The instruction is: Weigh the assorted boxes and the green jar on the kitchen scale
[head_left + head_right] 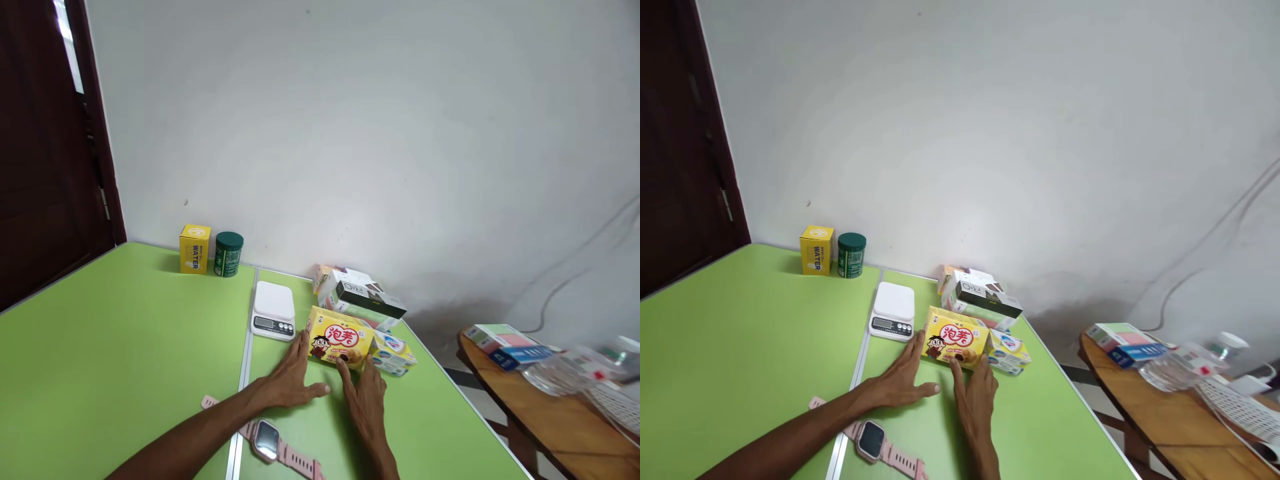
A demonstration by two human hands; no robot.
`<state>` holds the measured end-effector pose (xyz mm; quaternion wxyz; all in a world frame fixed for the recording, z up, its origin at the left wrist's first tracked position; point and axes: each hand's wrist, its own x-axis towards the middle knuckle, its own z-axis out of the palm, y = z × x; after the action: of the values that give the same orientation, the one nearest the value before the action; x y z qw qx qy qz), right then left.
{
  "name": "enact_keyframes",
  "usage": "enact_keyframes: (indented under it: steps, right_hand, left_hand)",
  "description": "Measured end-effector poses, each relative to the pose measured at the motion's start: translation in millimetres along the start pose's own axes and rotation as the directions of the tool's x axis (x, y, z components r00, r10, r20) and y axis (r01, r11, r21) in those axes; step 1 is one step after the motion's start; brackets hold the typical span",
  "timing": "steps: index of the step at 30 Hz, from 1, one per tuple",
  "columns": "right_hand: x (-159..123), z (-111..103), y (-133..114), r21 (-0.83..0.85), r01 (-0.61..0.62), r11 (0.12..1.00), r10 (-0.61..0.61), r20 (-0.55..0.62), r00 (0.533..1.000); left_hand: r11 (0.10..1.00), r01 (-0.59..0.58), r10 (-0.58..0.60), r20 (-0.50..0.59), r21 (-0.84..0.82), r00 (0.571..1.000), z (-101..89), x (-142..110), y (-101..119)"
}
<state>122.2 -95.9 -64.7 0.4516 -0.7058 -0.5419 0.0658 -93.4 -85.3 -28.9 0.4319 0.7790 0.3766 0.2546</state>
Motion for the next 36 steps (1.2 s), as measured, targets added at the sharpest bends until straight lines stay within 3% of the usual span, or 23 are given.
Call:
enact_keyframes:
  steps: [5, 11, 21, 27, 32, 34, 36]
  right_hand:
    - [-4, 9, -1, -0.014, 0.014, 1.000, -0.015, -0.077, 0.997]
    - [5, 14, 8, -0.042, -0.046, 0.998, 0.046, 0.015, 0.999]
    - [6, 19, 11, -0.151, 0.012, 0.988, 0.009, 0.134, 0.991]
    - [9, 16, 13, -0.148, 0.011, 0.989, 0.006, 0.119, 0.993]
    - [13, 13, 16, -0.203, 0.003, 0.979, 0.025, 0.134, 0.991]
    - [13, 10, 15, -0.191, -0.006, 0.982, 0.029, 0.120, 0.992]
    - [11, 3, 11, -0.162, -0.042, 0.986, 0.060, 0.112, 0.992]
  left_hand:
    - [1.000, -0.028, 0.027, -0.014, -0.003, 1.000, 1.9, 18, -5]
    - [1.000, -0.019, 0.018, -0.054, -0.016, 0.998, 11.2, 47, -10]
    - [0.988, -0.068, 0.079, -0.078, 0.136, 0.994, 19.7, 43, -21]
    - [0.997, -0.060, 0.066, -0.099, 0.057, 0.993, 13.5, 59, -9]
    - [0.993, -0.097, 0.097, -0.001, 0.064, 0.995, -5.5, 30, 5]
    - [0.985, -0.155, 0.161, -0.079, 0.079, 0.984, -26.2, 8, 2]
    - [0.978, -0.173, 0.200, -0.270, 0.120, 0.942, -58.5, -15, -13]
